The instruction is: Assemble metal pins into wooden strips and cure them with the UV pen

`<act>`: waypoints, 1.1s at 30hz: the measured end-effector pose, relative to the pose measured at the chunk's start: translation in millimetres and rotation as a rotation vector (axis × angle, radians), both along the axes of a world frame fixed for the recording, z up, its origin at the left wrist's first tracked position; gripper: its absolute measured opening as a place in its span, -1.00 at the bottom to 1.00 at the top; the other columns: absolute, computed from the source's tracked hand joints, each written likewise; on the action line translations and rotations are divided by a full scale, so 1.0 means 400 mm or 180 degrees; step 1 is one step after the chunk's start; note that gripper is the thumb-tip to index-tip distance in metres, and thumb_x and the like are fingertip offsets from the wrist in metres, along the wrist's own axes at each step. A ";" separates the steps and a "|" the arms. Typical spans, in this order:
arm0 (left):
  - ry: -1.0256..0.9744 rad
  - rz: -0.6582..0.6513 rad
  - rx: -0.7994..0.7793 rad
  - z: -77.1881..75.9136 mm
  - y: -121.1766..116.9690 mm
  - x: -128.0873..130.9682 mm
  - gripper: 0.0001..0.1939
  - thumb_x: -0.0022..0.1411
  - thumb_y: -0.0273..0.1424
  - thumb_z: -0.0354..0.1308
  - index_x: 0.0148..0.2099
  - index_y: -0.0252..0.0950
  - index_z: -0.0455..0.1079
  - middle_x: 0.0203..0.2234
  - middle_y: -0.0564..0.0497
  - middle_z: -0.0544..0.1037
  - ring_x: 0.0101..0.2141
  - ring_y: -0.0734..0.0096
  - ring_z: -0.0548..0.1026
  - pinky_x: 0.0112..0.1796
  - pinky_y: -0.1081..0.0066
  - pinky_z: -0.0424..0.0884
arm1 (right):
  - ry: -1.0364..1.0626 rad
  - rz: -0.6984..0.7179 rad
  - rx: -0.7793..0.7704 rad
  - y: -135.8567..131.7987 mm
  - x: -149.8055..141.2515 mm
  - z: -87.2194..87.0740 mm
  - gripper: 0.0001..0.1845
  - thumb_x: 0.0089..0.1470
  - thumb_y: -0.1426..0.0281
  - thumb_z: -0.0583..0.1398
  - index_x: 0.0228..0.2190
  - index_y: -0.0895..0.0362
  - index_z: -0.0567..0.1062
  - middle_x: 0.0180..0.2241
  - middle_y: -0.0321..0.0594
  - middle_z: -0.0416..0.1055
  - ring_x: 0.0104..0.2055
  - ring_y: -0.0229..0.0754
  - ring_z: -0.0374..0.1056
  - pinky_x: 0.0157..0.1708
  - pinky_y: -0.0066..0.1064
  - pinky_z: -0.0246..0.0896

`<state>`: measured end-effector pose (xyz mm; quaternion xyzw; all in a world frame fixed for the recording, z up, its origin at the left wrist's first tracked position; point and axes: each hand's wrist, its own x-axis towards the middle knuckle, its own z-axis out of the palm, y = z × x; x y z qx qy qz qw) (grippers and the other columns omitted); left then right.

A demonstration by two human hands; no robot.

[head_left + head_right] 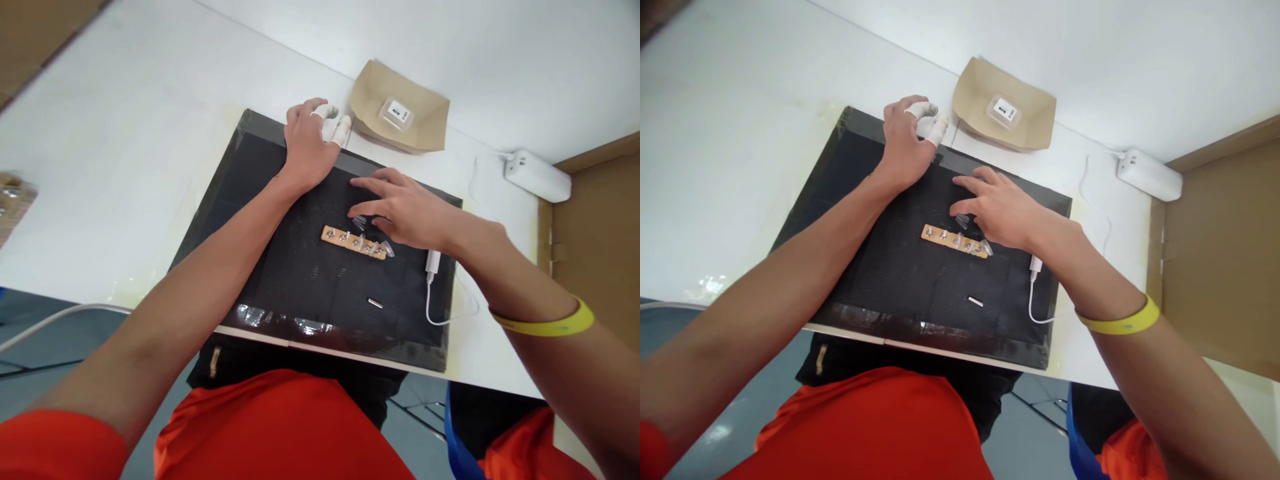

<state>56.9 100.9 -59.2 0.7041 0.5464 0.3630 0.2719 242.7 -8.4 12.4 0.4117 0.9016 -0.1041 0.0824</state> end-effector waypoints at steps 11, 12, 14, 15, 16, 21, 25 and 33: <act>-0.0058 0.0147 0.0207 -0.019 0.008 0.009 -0.67 0.19 -0.01 0.07 -0.02 0.33 0.51 0.17 0.25 0.55 0.29 0.01 0.26 0.31 -0.05 0.20 | 0.0105 -0.0301 0.0234 -0.017 0.081 -0.007 -0.63 0.20 0.40 0.17 -0.03 -0.05 0.66 0.32 -0.16 0.36 0.32 0.27 0.20 0.24 0.25 0.23; -0.0042 0.0149 0.0187 -0.019 0.008 0.008 -0.67 0.20 0.00 0.06 -0.02 0.31 0.51 0.19 0.25 0.53 0.29 0.02 0.26 0.31 -0.03 0.19 | 0.0083 -0.0371 0.0238 -0.018 0.083 -0.007 -0.63 0.19 0.38 0.19 -0.02 -0.04 0.66 0.33 -0.16 0.36 0.34 0.29 0.19 0.25 0.24 0.22; 0.0012 0.0158 0.0174 -0.019 0.008 0.008 -0.66 0.22 0.00 0.03 -0.02 0.27 0.51 0.22 0.22 0.51 0.30 0.04 0.26 0.32 0.01 0.17 | 0.0039 -0.0449 0.0224 -0.020 0.082 -0.005 -0.65 0.18 0.33 0.23 -0.02 -0.01 0.66 0.33 -0.14 0.36 0.35 0.30 0.18 0.28 0.21 0.20; 0.0046 0.0166 0.0184 -0.019 0.008 0.008 -0.65 0.22 0.00 0.01 -0.02 0.26 0.51 0.22 0.21 0.51 0.29 0.06 0.27 0.32 0.04 0.17 | 0.0030 -0.0443 0.0212 -0.020 0.079 -0.004 -0.65 0.18 0.30 0.25 -0.02 0.01 0.67 0.33 -0.12 0.36 0.35 0.30 0.18 0.28 0.20 0.20; 0.0077 0.0179 0.0207 -0.018 0.008 0.007 -0.65 0.23 0.00 0.00 -0.02 0.25 0.51 0.21 0.20 0.51 0.29 0.07 0.28 0.32 0.06 0.18 | 0.0032 -0.0420 0.0203 -0.021 0.076 -0.003 -0.65 0.18 0.27 0.26 -0.02 0.02 0.67 0.33 -0.10 0.35 0.34 0.30 0.19 0.27 0.21 0.20; 0.0040 0.0155 0.0247 -0.018 0.007 0.006 -0.67 0.21 -0.01 0.03 -0.04 0.28 0.52 0.21 0.21 0.51 0.28 0.04 0.28 0.32 0.00 0.17 | 0.0114 -0.0381 0.0214 -0.023 0.061 -0.013 -0.65 0.20 0.20 0.28 -0.05 0.08 0.67 0.32 0.00 0.36 0.32 0.32 0.21 0.21 0.26 0.24; -0.0059 0.0098 0.0228 -0.016 0.006 0.003 -0.68 0.18 -0.04 0.08 -0.04 0.28 0.53 0.21 0.18 0.52 0.28 -0.02 0.28 0.32 -0.08 0.16 | 0.0331 -0.0453 0.0194 -0.020 0.067 -0.041 -0.72 0.17 0.23 0.30 -0.14 0.08 0.68 0.30 -0.03 0.38 0.31 0.31 0.21 0.23 0.29 0.25; -0.0093 0.0136 0.0160 -0.011 0.002 0.007 -0.67 0.17 -0.02 0.08 -0.05 0.29 0.54 0.21 0.23 0.51 0.31 -0.05 0.25 0.31 -0.08 0.15 | 0.0490 -0.0831 0.0053 0.001 0.069 -0.039 -0.76 0.02 0.30 0.43 -0.25 0.11 0.64 0.51 -0.11 -0.07 0.48 0.53 -0.11 0.36 0.47 0.01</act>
